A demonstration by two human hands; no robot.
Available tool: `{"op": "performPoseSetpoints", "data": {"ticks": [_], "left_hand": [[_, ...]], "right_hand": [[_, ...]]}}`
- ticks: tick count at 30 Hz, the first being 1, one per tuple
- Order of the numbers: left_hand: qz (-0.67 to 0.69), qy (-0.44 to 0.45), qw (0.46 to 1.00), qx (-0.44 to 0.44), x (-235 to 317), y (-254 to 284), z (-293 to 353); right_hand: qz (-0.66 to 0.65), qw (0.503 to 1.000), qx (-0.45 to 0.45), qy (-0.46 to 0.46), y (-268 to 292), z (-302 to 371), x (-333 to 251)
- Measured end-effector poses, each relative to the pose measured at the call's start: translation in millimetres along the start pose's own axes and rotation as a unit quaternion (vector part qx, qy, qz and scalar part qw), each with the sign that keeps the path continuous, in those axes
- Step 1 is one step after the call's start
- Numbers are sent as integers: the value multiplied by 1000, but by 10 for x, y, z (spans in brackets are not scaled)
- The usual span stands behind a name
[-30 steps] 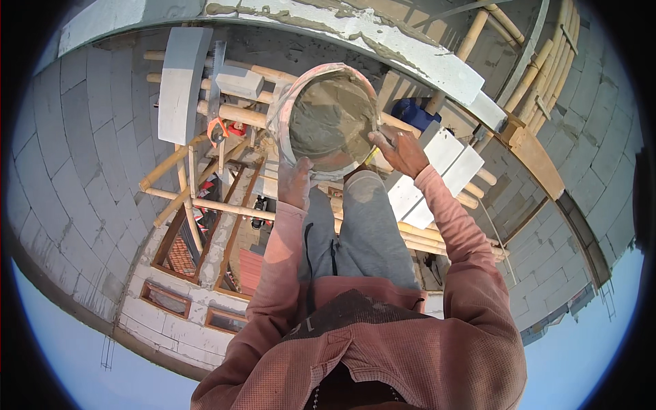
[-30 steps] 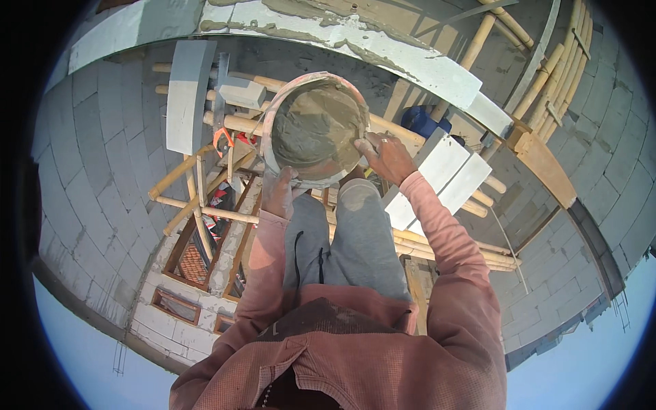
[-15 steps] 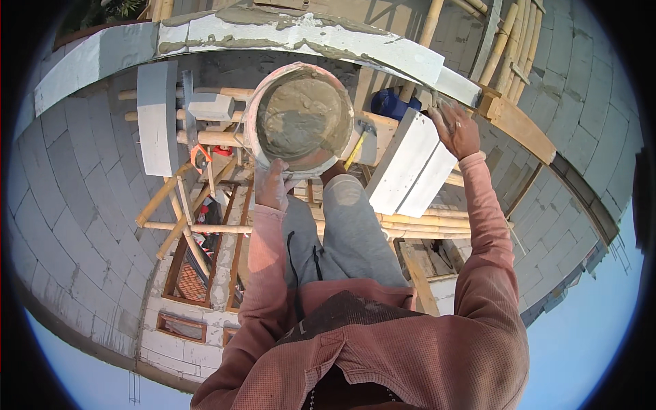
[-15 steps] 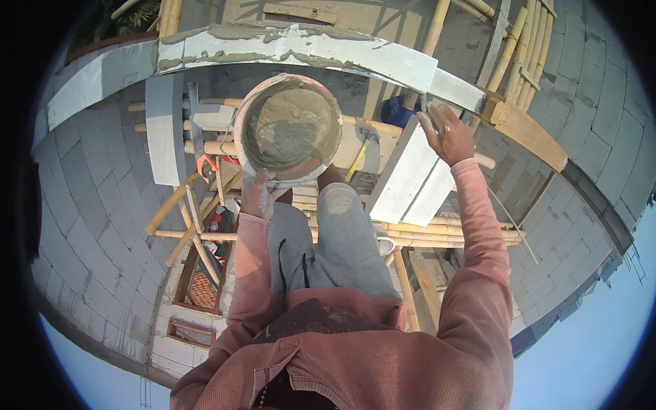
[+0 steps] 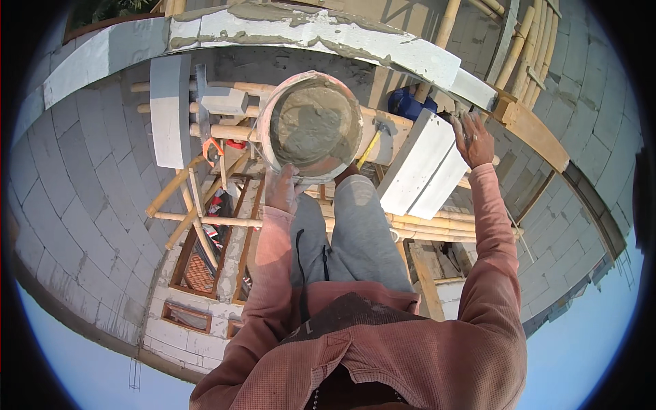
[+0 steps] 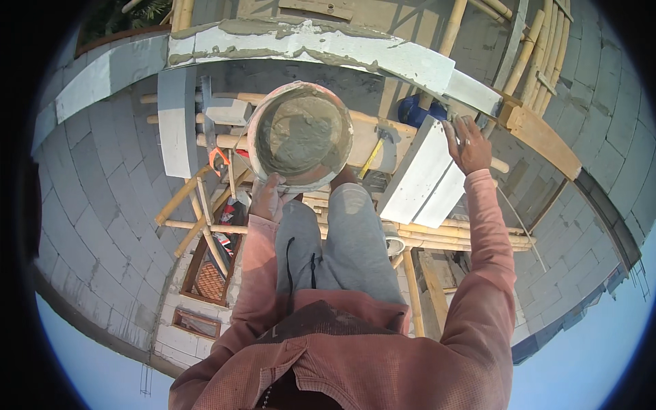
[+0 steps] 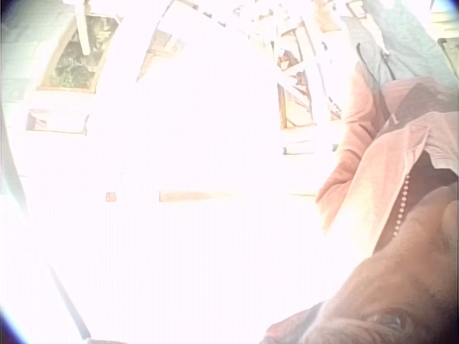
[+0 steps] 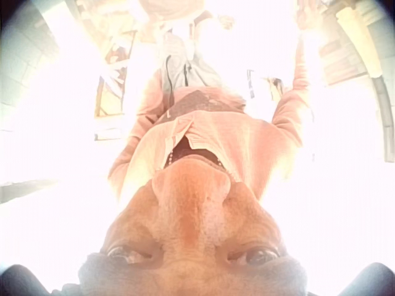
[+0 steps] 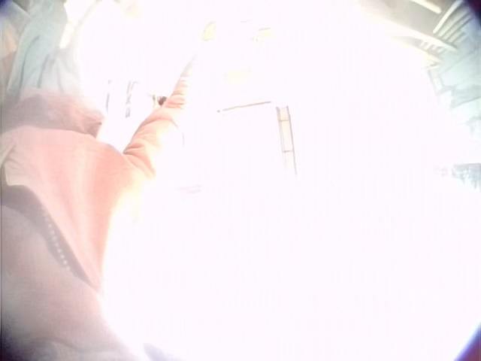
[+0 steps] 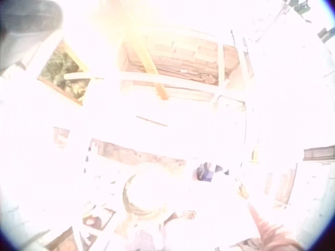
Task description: The person applies mortar onto a wall using a trowel, places a concrete block onto the mortar, and taps it into place with a hammer. The person then applies more mortar along the structure using the trowel and a bucket.
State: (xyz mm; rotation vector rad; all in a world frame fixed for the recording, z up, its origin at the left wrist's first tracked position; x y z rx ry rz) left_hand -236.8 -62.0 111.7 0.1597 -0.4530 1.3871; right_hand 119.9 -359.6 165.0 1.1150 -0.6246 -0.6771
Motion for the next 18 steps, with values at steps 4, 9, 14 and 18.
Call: {"op": "performPoseSetpoints", "data": {"ticks": [4,9,14,18], "left_hand": [[15,3,1000,-10,-2,54,17],[41,-2,999,19,-74,345,-21],[52,5,998,24,-70,456,-13],[81,1,997,16,71,655,137]], "right_hand": [[-61,988,76,117,309,-90,-637],[-491,836,-224,-103,173,-245,-1543],[-650,724,-207,-102,-489,-460,-2149],[-629,754,-174,-76,-776,-876,-2467]]}}
Point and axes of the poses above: each hand's wrist, its own z-axis away from the middle knuckle, its own y-axis out of the back of the hand, x = y × z, the point moved 9 cm from there along -z, towards the middle knuckle, and after that the axes turned 12 degrees about z, right-handed, at the moved point
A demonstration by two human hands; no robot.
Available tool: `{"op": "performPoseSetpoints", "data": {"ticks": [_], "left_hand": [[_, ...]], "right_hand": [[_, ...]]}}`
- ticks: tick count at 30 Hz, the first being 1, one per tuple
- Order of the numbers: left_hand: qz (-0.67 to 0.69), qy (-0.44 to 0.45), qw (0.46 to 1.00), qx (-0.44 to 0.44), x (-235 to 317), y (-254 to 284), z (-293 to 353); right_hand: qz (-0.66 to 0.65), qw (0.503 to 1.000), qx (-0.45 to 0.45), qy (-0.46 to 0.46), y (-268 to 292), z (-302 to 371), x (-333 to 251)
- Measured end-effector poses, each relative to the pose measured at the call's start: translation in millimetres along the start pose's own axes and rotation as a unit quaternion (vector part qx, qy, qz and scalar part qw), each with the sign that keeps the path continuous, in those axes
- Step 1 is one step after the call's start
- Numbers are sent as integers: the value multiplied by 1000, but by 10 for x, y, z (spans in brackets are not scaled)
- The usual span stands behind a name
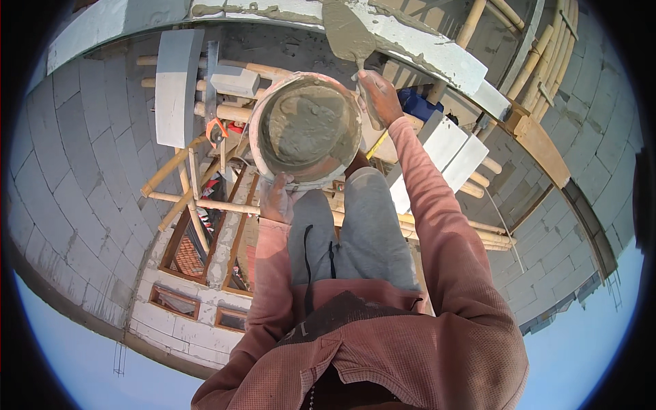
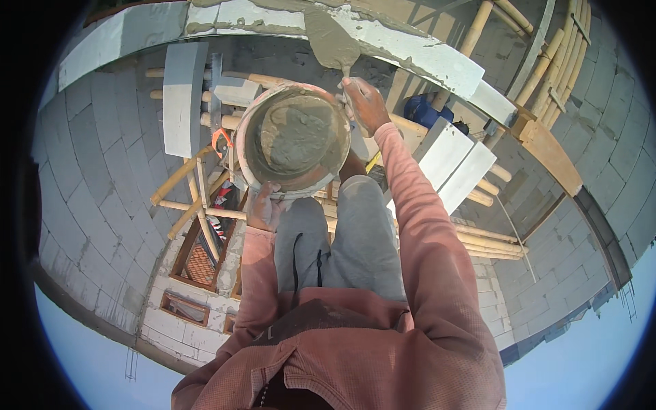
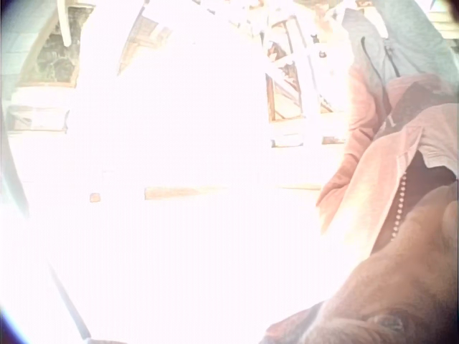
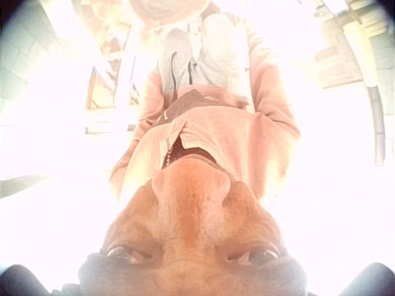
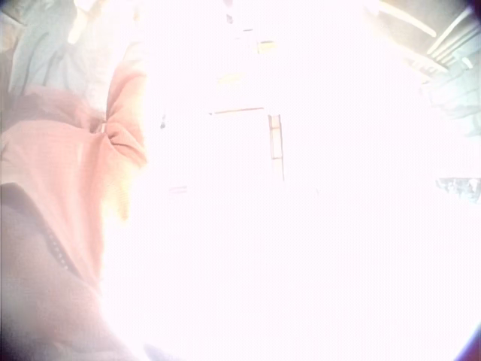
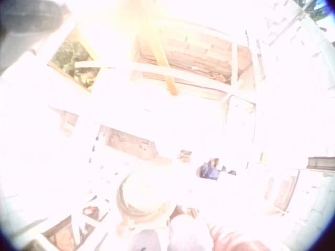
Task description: The person applies mortar onto a wall using a trowel, places a concrete block onto the mortar, and taps it into place with a hammer. The person then applies more mortar along the structure using the trowel and a bucket.
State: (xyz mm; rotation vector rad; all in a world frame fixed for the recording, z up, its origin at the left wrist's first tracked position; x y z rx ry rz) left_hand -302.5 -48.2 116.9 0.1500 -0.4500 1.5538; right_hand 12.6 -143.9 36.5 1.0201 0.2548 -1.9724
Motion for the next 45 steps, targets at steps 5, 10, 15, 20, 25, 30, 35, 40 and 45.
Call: {"op": "performPoseSetpoints", "data": {"ticks": [5,10,15,20,25,30,35,40,45], "left_hand": [[-16,17,999,47,158,670,-59],[-38,-14,995,92,478,506,163],[-63,6,997,44,565,975,-89],[-67,12,997,48,689,635,-17],[-84,31,996,23,681,476,-89],[-143,-36,988,44,774,473,-173],[-313,-95,945,-10,632,427,-270],[-331,-102,935,-76,489,-460,84],[-292,-80,949,-93,205,-580,45]], "right_hand": [[57,994,3,-89,-254,371,953],[155,983,94,-1,-126,1038,788],[400,843,287,218,-453,499,-306],[302,901,304,70,-560,-527,258],[412,877,215,119,-615,223,1167],[301,949,79,-50,-307,1588,932],[352,935,-37,21,-138,2035,-19],[385,922,-40,5,-164,1653,94],[214,968,-95,-88,179,1665,79]]}}
Point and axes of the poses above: each hand's wrist, its own z-axis away from the middle knuckle, its own y-axis out of the back of the hand, x = y × z, the point moved 9 cm from there along -z, towards the middle knuckle, and after that the axes turned 12 degrees about z, right-handed, at the moved point
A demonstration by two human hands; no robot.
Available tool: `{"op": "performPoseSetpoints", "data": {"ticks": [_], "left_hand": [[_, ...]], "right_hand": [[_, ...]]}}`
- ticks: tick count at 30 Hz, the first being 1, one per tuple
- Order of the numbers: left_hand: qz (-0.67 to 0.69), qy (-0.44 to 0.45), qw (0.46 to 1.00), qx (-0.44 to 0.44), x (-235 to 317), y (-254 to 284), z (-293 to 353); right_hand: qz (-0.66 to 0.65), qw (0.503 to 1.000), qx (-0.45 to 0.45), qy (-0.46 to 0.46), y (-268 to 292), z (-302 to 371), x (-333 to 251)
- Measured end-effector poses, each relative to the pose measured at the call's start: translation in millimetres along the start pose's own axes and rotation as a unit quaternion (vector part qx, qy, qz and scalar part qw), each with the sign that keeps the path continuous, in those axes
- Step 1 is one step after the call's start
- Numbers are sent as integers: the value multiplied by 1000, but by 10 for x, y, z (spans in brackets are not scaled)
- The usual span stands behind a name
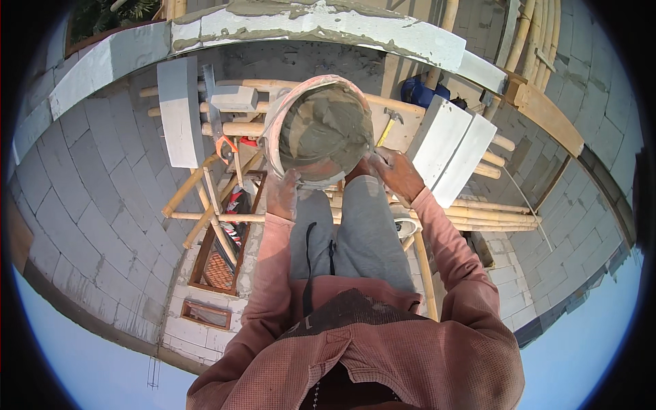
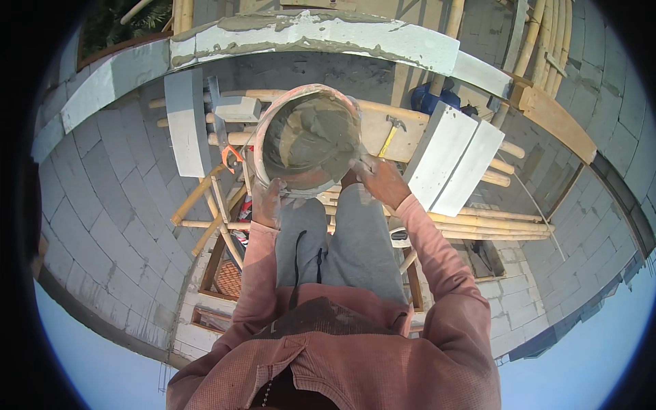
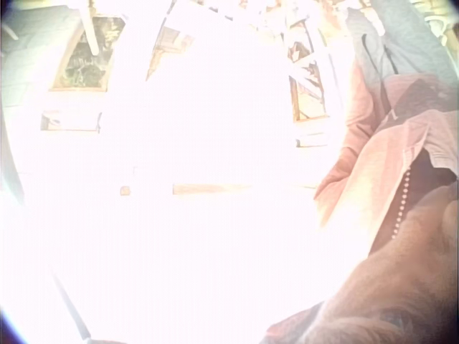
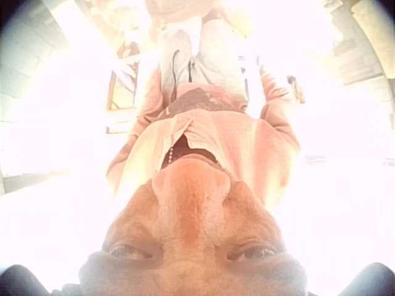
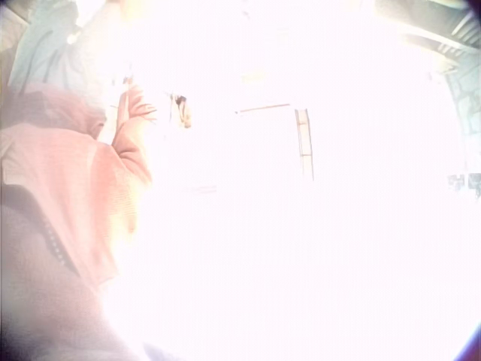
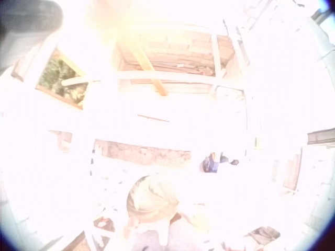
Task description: The person applies mortar onto a wall using a trowel, places a concrete block onto the mortar, and taps it into place with a hammer. The person then applies more mortar along the structure using the trowel and a bucket.
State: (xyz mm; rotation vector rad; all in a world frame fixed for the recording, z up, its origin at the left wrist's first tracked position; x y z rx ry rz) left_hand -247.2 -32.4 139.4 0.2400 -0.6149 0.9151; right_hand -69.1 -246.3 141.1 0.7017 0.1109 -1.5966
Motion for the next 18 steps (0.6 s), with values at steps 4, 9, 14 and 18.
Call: {"op": "performPoseSetpoints", "data": {"ticks": [4,9,14,18], "left_hand": [[195,102,975,-20,-426,-119,-69],[277,127,950,-75,-589,-507,-26],[279,141,947,-69,-633,-686,6],[244,136,959,-39,-676,-535,10]], "right_hand": [[-271,950,-119,-96,368,447,288],[-251,967,-20,-31,1268,462,638],[249,893,333,175,2472,208,530],[432,857,278,49,2527,-187,415]]}}
Point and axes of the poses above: each hand's wrist, its own z-axis away from the middle knuckle, its own y-axis out of the back of the hand, x = y × z, the point moved 9 cm from there along -z, towards the middle knuckle, and after that the axes turned 12 degrees about z, right-handed, at the moved point
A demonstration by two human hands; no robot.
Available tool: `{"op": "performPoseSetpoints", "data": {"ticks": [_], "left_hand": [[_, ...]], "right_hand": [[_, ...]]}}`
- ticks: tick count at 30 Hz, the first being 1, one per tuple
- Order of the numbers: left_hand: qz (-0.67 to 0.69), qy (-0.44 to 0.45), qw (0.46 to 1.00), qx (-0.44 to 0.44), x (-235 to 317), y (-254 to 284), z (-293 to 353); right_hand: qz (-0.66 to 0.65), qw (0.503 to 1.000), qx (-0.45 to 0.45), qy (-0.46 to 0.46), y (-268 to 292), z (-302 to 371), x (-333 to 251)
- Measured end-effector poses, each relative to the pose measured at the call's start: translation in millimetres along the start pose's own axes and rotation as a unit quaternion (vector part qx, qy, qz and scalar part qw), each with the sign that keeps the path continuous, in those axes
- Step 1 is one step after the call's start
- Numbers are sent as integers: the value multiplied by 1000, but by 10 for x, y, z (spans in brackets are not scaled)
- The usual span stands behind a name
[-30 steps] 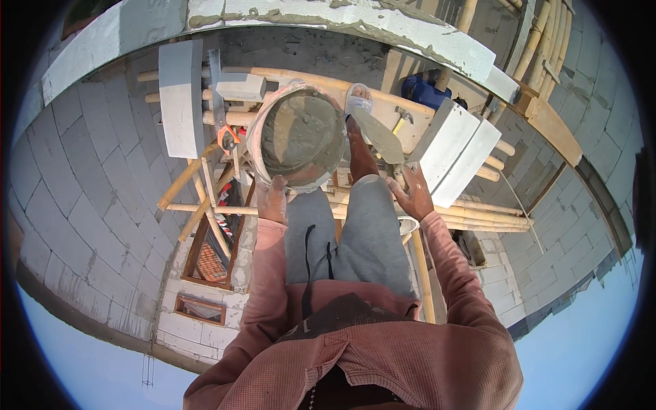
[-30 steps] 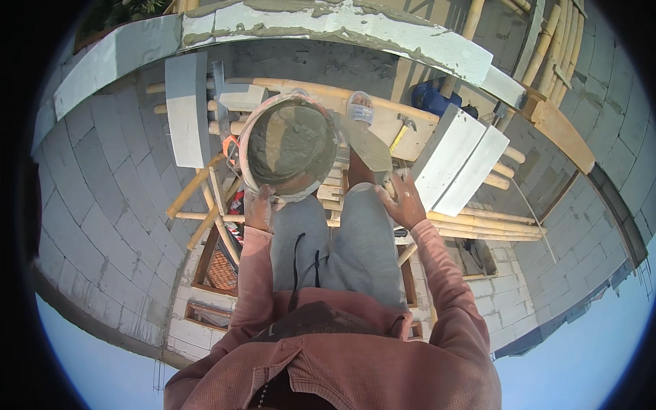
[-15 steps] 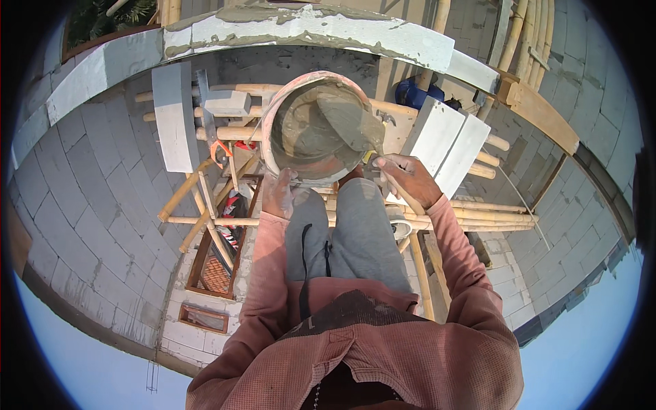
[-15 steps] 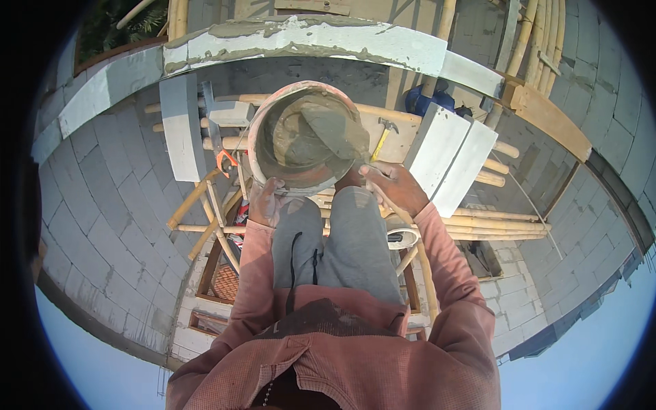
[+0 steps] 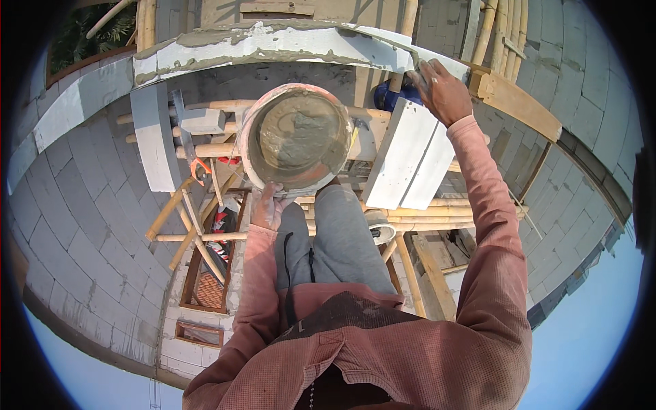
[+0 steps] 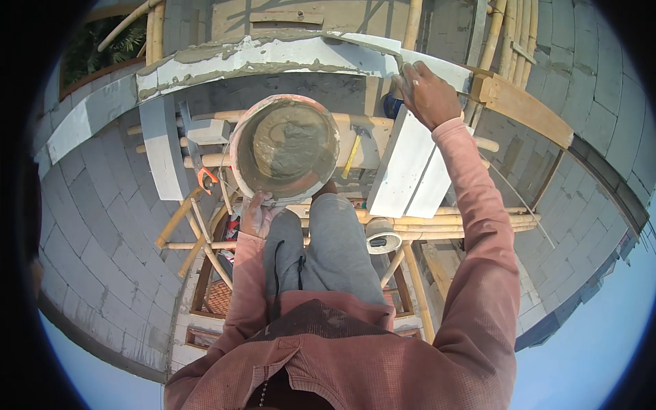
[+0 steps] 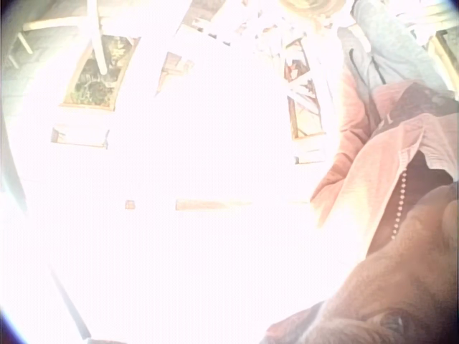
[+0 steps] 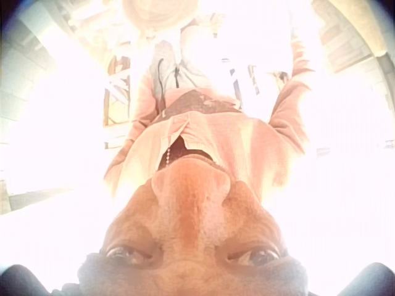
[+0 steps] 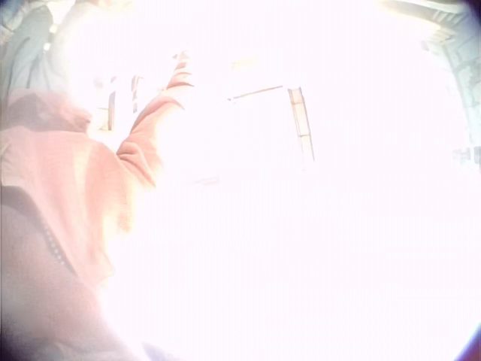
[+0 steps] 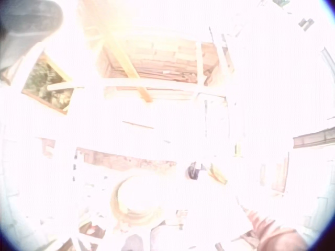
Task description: The person applies mortar onto a wall using a trowel, places a concrete block onto the mortar, and taps it into place with a hammer. The person then applies more mortar along the structure using the trowel and a bucket.
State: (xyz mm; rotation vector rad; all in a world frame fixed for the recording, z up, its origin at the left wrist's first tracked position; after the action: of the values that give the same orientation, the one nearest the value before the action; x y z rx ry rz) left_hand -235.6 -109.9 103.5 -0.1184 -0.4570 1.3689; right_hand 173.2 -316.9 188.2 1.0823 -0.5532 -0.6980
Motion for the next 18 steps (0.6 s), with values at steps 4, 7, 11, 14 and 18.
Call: {"op": "performPoseSetpoints", "data": {"ticks": [4,7,11,14,18], "left_hand": [[3,-12,999,30,10,284,10],[-16,-18,997,74,2,611,-19],[29,-22,996,78,9,670,33],[23,-43,995,88,135,676,25],[21,-27,994,101,180,882,80]], "right_hand": [[41,998,-48,-20,-155,24,140],[44,998,40,26,-317,129,282],[22,997,73,34,-230,144,100],[18,998,60,19,-288,31,89],[12,994,93,50,-330,-47,-34]]}}
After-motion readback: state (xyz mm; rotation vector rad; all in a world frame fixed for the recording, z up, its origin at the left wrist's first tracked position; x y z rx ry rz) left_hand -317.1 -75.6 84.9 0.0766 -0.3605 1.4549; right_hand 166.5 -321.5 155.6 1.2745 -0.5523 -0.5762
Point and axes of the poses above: each hand's wrist, its own z-axis away from the middle knuckle, its own y-axis out of the back of the hand, x = y × z, the point moved 9 cm from there along -z, towards the middle knuckle, and after that the axes turned 12 degrees about z, right-handed, at the moved point
